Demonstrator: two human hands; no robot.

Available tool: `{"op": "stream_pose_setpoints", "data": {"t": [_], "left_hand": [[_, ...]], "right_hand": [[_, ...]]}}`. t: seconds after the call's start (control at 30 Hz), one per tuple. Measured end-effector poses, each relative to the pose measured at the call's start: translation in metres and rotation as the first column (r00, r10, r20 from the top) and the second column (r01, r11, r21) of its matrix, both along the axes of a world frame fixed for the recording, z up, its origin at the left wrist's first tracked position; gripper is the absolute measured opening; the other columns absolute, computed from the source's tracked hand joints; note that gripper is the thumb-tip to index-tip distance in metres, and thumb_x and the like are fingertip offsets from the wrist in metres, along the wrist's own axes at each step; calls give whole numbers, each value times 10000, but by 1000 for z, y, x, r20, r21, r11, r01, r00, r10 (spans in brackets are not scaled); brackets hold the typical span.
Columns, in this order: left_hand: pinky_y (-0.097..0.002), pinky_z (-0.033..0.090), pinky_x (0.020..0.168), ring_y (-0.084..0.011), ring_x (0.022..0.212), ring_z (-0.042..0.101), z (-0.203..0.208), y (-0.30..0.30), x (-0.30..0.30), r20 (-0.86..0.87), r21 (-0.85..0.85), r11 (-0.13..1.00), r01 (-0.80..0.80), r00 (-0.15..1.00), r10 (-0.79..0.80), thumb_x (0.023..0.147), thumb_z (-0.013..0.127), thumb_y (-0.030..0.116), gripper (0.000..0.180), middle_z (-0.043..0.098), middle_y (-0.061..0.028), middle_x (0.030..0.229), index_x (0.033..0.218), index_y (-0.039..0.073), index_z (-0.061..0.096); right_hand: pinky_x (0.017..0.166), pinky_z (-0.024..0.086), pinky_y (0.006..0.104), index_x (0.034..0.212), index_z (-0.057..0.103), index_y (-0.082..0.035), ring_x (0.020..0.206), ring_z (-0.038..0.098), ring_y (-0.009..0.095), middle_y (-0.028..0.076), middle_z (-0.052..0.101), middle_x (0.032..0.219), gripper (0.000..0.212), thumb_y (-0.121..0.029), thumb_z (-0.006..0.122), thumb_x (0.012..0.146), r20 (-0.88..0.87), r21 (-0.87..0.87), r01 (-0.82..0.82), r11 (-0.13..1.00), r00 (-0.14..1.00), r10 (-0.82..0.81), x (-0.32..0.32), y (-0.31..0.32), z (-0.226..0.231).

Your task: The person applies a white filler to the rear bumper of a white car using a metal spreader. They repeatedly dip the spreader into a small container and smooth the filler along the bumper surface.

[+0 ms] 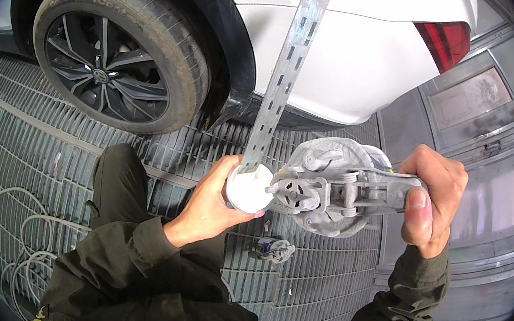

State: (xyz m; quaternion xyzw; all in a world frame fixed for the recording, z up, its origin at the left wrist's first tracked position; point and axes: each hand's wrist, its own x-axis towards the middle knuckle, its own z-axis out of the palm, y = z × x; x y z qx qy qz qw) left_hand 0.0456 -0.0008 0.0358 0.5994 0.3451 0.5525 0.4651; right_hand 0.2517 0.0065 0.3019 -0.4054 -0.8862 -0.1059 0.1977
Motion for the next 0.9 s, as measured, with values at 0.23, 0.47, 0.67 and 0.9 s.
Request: {"op": "stream_pose_setpoints", "data": {"t": [0.23, 0.47, 0.67, 0.9], "left_hand": [[-360, 468, 1027, -233, 1203, 578, 0, -1, 1, 13, -16, 1000, 10, 1000, -10, 709, 924, 101, 781, 560, -107, 1269, 1360, 38, 498], [-361, 466, 1034, -239, 1216, 576, 1, 0, 2, 17, -20, 1000, 16, 1000, -16, 708, 923, 96, 789, 562, -114, 1280, 1368, 35, 495], [-362, 472, 1031, -238, 1213, 581, 1, 0, 2, 7, -17, 1000, 11, 1000, -11, 713, 923, 94, 792, 564, -120, 1284, 1372, 27, 490], [-357, 473, 1032, -234, 1218, 580, -2, 2, 3, 17, -23, 1000, 13, 1000, -13, 713, 923, 92, 791, 563, -118, 1284, 1370, 25, 489]], "right_hand": [[456, 302, 338, 644, 500, -12, 453, 453, 206, 64, 455, 562, 583, -545, 493, 882, -6, 1, 11, 1000, 1000, -11, 1, -1, 1], [453, 318, 329, 643, 500, -13, 454, 470, 201, 58, 456, 559, 714, -687, 512, 878, -9, 22, 26, 999, 1000, -25, 6, 2, -1], [443, 332, 313, 633, 498, -11, 447, 486, 196, 53, 463, 561, 823, -807, 531, 837, 13, 68, 34, 997, 999, -35, 10, 5, -4], [443, 322, 306, 632, 490, -15, 448, 472, 184, 44, 453, 564, 830, -819, 526, 833, -7, 86, 36, 996, 999, -36, 9, 6, -5]]}}
